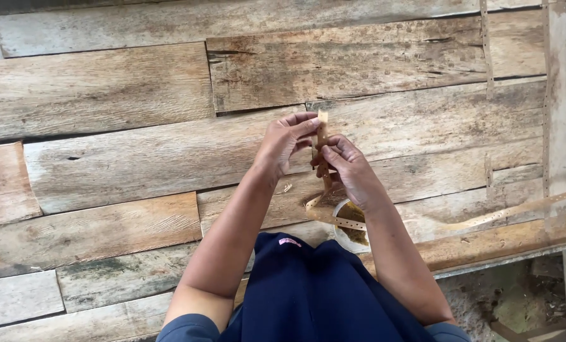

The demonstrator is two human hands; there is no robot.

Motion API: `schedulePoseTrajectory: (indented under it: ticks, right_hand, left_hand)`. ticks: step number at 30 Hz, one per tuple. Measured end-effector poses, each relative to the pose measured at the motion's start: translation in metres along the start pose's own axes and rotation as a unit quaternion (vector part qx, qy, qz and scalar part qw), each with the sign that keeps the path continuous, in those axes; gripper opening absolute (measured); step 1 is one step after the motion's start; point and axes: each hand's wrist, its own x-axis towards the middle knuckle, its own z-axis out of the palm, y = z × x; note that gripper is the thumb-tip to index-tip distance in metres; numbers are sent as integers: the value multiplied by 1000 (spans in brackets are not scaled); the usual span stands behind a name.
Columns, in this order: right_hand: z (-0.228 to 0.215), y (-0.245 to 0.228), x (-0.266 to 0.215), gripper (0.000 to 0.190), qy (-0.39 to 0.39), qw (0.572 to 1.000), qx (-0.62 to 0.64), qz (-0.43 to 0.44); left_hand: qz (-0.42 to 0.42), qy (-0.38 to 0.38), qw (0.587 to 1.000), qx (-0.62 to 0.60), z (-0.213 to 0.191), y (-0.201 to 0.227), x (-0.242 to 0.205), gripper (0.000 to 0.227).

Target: The person repeatedly applies a brown paste from a plastic container onto thin bamboo strips using their fingers, then rubs the paste into the surface of a wooden board. The person handles the bamboo strips one at a time, spreading the substance and pressing it into the wood.

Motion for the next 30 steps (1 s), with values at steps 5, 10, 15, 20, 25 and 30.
schedulePoseTrajectory:
  ticks: [5, 10, 15, 20, 25, 30]
  right_hand:
    - [0, 3, 4, 20, 9, 1000, 19, 5]
    - [3, -3, 0, 29, 16, 997, 75, 1]
    - [19, -34, -25, 61, -2, 996, 88, -1]
    - [17, -28, -34, 72, 1, 998, 48, -39]
    - [17, -37, -53, 79, 17, 996, -59, -68]
    - [3, -16, -60, 17, 2, 941, -305, -147]
  left_hand:
    - [94, 23, 995, 16, 17, 17, -11, 36]
    - [117, 8, 993, 22, 35, 43, -40, 41]
    - [162, 27, 986, -16, 42, 48, -42, 18]
    - [214, 27, 976, -31, 47, 53, -30, 14]
    - [269, 51, 961, -48, 45, 68, -29, 11]
    - [374, -36, 925, -58, 28, 96, -16, 9]
